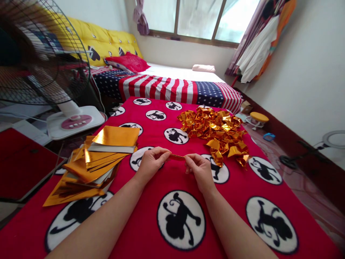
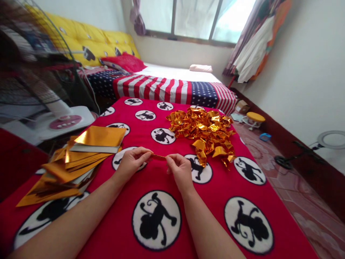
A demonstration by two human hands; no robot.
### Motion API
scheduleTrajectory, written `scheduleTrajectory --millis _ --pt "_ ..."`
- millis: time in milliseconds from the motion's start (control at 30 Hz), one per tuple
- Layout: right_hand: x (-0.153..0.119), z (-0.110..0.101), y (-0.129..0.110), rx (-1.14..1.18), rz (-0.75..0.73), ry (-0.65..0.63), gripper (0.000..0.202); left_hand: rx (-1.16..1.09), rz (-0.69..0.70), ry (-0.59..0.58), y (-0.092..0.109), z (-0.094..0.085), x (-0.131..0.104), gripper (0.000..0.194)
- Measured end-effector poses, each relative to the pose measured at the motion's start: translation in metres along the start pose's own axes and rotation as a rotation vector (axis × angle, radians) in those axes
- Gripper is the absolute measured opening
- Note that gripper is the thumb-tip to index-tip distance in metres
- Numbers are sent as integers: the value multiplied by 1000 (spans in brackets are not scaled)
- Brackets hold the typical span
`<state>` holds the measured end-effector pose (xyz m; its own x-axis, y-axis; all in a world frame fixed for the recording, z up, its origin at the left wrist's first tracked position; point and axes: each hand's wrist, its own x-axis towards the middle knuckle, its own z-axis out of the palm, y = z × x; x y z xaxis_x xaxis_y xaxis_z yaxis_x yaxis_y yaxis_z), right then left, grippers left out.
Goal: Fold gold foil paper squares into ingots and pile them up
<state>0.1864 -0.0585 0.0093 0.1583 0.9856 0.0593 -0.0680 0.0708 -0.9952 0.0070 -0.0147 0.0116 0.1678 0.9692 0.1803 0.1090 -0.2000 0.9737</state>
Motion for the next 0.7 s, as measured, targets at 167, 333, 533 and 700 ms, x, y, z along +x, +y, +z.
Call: scheduleTrajectory --millis 167,333,533,700 --pt "0 1 2 -38 11 17 27 95 65 -25 -2 -3 1 24" --pt "0 1 3 -30 18 21 30 120 108 -43 -5 -3 2 24" --pt "1 3 2 -36 23 39 28 37 85 -84 -8 -1 1 26" --pt "1 6 3 -101 -7 82 13 -19 65 -130 -8 2 -1 26"
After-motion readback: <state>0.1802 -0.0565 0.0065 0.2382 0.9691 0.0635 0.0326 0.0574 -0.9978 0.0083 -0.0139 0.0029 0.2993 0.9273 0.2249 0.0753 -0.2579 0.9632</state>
